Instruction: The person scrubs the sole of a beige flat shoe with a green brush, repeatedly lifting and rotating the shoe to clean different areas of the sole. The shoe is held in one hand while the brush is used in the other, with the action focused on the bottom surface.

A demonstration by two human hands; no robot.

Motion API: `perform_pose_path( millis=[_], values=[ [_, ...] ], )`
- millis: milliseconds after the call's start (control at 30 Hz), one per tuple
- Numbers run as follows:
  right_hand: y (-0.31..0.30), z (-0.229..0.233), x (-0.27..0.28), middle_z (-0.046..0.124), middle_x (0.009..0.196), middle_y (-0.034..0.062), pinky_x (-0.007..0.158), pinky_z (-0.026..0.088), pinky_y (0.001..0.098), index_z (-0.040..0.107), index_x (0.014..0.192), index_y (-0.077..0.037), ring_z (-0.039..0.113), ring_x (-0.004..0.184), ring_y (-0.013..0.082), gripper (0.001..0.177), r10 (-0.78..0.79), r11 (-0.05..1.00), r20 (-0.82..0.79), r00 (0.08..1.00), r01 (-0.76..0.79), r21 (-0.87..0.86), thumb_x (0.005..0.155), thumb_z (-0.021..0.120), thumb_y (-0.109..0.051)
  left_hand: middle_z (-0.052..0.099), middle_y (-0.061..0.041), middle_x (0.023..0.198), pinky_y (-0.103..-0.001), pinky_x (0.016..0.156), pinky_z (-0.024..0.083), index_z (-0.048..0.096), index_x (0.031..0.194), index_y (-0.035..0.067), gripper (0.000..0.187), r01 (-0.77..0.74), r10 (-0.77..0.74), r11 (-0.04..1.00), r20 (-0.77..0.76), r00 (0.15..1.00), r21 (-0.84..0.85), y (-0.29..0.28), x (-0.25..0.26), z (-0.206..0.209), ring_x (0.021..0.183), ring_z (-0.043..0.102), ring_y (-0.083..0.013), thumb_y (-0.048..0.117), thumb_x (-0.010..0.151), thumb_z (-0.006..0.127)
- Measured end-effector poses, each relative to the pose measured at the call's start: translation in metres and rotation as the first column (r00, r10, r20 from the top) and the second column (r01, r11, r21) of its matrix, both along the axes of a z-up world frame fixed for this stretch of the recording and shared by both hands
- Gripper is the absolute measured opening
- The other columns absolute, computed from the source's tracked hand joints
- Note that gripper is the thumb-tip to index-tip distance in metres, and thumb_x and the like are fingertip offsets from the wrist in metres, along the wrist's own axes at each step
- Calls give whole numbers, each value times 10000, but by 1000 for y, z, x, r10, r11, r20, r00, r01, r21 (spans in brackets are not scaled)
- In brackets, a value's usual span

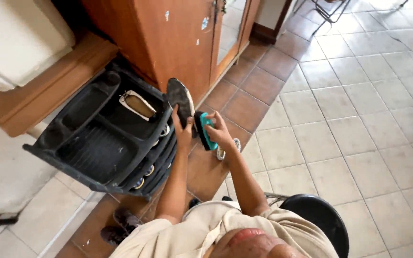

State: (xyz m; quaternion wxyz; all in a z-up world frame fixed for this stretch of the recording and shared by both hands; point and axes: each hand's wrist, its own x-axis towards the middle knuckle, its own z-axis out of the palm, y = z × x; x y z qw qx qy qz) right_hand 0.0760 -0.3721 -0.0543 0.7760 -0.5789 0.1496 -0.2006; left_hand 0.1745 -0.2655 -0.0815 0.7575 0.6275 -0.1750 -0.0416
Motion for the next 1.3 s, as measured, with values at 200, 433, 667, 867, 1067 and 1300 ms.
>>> perform_pose_path(
  millis=[200, 433, 667, 867, 1067, 1300],
  values=[
    [-23, 13, -11, 480, 655, -1, 371, 320, 184, 473, 1192, -248, 401, 451, 43, 322, -388, 922, 84, 918, 387, 27, 928, 578, -96, 380, -175, 1585, -500, 1215, 273, 395, 1567, 240, 819, 44, -47, 996, 39, 998, 84, -43, -41, 41, 1451, 407, -340, 306, 883, 840],
    [-62, -9, -64, 437, 577, 2, 308, 287, 196, 527, 1170, -188, 369, 379, 63, 356, -250, 967, 26, 968, 248, 53, 878, 586, 8, 314, -206, 1622, -521, 1193, 304, 286, 1587, 321, 1106, -14, 15, 1000, -87, 996, 6, -106, -49, 44, 1474, 375, -346, 217, 723, 969],
    [-88, -11, -78, 356, 572, -40, 331, 302, 181, 479, 1202, -264, 354, 390, 49, 334, -588, 808, 193, 785, 564, 167, 961, 554, -44, 124, -290, 1603, -619, 1121, 374, 44, 1594, 470, 1147, 10, -98, 955, -282, 954, -296, -164, -76, 48, 1457, 306, -433, 181, 865, 881],
    [-116, -19, -105, 306, 545, -52, 311, 275, 186, 482, 1181, -282, 316, 363, 50, 361, -585, 810, 249, 772, 536, 238, 953, 560, -13, 294, -262, 1403, -514, 910, 570, 87, 1591, 302, 818, 257, -453, 832, -334, 826, -492, -189, -109, 74, 1101, 580, -324, 248, 1014, 664],
    [-137, -8, -148, 184, 558, -103, 291, 189, 167, 491, 1135, -306, 214, 370, 15, 337, -563, 801, 312, 765, 413, 434, 962, 514, -17, 523, -224, 1343, -556, 890, 569, 317, 1515, 263, 576, 329, -668, 694, -402, 627, -640, -257, -94, -25, 1084, 650, -359, 208, 1000, 569],
    [-176, -26, -172, 160, 578, -124, 301, 163, 145, 541, 1106, -310, 195, 398, -3, 290, -645, 720, 279, 711, 443, 534, 968, 499, -58, 676, -212, 1236, -495, 941, 588, 608, 1335, 178, 427, 239, -770, 631, -560, 304, -738, -287, -110, -52, 1053, 694, -367, 144, 910, 628]
  ],
)
